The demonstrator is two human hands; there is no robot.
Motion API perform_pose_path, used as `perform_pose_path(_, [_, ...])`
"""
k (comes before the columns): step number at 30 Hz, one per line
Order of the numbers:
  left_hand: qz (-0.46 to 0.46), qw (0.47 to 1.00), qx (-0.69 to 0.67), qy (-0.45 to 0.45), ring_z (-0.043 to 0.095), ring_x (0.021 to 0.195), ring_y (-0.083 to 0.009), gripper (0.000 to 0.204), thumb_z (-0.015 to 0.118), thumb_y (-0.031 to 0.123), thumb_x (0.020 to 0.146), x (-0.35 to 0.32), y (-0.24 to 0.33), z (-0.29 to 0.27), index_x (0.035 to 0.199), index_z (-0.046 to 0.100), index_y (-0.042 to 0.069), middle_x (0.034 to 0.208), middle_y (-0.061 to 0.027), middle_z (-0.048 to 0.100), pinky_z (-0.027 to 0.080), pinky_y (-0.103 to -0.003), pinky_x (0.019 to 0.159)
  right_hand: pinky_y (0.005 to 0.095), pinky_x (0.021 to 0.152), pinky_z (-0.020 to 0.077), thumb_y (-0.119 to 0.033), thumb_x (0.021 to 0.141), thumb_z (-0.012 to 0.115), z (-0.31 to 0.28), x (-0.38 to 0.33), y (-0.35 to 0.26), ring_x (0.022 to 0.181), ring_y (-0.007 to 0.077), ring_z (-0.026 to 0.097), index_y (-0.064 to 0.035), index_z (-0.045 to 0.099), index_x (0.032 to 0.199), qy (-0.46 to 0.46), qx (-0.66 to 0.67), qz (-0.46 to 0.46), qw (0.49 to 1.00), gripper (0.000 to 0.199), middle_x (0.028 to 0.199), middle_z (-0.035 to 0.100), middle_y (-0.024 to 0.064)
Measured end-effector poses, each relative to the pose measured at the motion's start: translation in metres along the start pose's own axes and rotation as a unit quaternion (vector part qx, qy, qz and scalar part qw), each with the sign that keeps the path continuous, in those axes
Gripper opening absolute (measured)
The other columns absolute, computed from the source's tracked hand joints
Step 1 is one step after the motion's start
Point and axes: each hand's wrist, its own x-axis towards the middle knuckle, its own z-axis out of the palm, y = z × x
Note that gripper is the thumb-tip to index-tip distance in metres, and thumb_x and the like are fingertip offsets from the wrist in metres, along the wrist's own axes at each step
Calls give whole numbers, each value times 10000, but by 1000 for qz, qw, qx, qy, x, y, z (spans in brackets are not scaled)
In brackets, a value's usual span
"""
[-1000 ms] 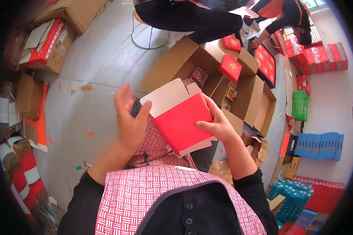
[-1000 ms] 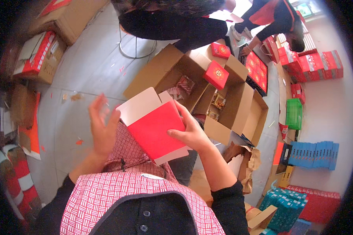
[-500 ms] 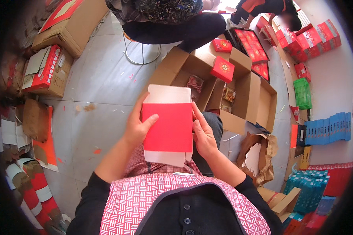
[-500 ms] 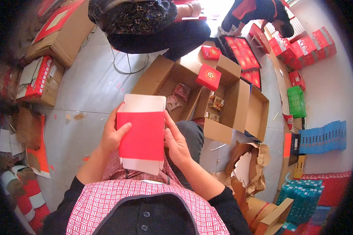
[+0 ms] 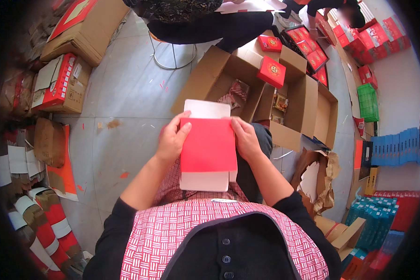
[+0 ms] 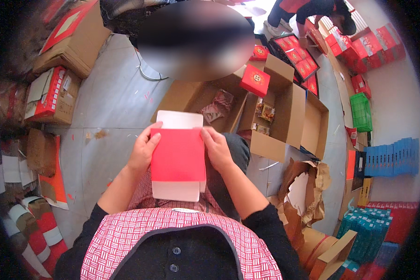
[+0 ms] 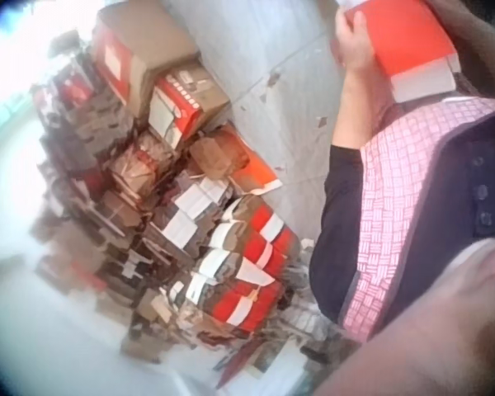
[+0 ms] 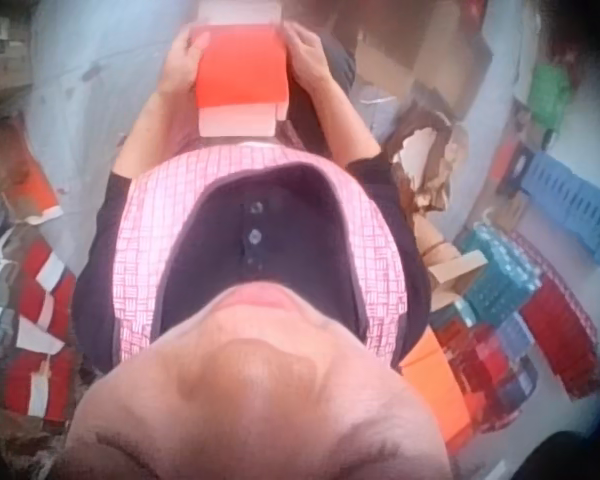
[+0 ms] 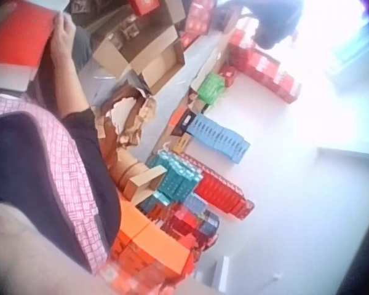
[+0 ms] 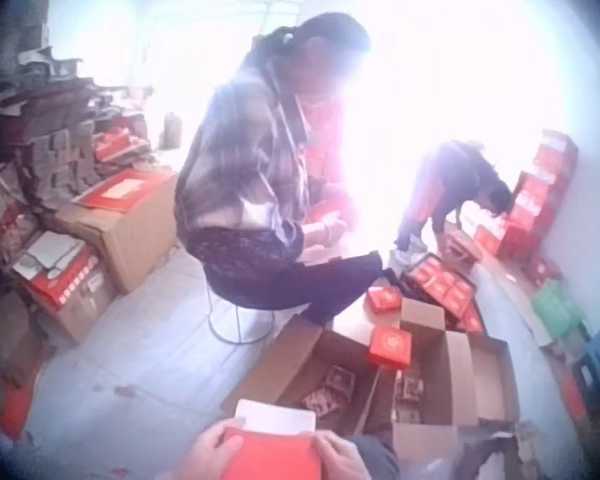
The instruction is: The person assembles small red boxes from flat cardboard pieces, folding the flaps and tucking them to form the box shape. They place the finished boxes into a larger cardboard carton and repeat the process with additional pieces.
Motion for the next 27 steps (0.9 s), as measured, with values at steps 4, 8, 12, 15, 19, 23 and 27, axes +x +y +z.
perform_pose_path(4, [33,999,-18,-29,530,1010,-116,339,504,115,943,-8,5,-1,1260,499,-4,1110,-63,567,438,-257,880,250,902,403,-152,958,501,8,-9,-9,1048,121,520,30,631,1073,41,-92,-145,984,251,1114,581,66])
perform_pose_path(8, [93,994,54,-33,511,1095,-159,267,513,76,924,-9,2,-11,1164,579,-20,1160,-80,544,418,-272,925,228,886,409,-82,922,560,7,-20,-8,1016,107,535,15,645,1049,45,19,-135,990,182,1111,575,52])
perform_pose_path(12, [97,990,71,-73,506,1119,-178,242,526,38,898,-6,19,-11,1114,611,-31,1175,-76,538,410,-277,944,238,856,433,-92,917,573,5,-18,-22,943,112,567,11,641,957,23,4,-192,981,130,1075,593,70])
perform_pose_path(15, [130,979,133,-78,509,1105,-172,226,511,1,886,-7,29,-6,1081,621,-35,1163,-67,545,397,-286,958,226,838,439,-115,914,581,1,-15,-37,955,117,568,5,629,912,8,69,-158,985,130,963,624,67])
perform_pose_path(19, [148,975,132,-105,524,1078,-164,212,506,-25,873,-9,34,6,1044,632,-25,1158,-66,553,410,-290,940,249,704,489,-194,906,603,-11,8,-79,841,136,613,-28,594,863,-114,-3,29,993,172,826,637,54])
perform_pose_path(23, [204,948,199,-139,529,1068,-160,205,508,-40,862,-11,35,15,1030,624,-19,1160,-74,548,418,-282,923,204,614,458,-181,841,689,2,18,-109,749,78,582,-33,628,904,-219,-176,155,947,172,917,661,49])
perform_pose_path(27, [204,945,187,-174,516,1070,-160,215,493,-59,865,-9,30,13,1068,546,-14,1187,-91,512,411,-280,930,209,675,481,-131,784,744,16,14,-119,792,69,590,-14,669,1022,-233,-151,176,945,276,965,666,44])
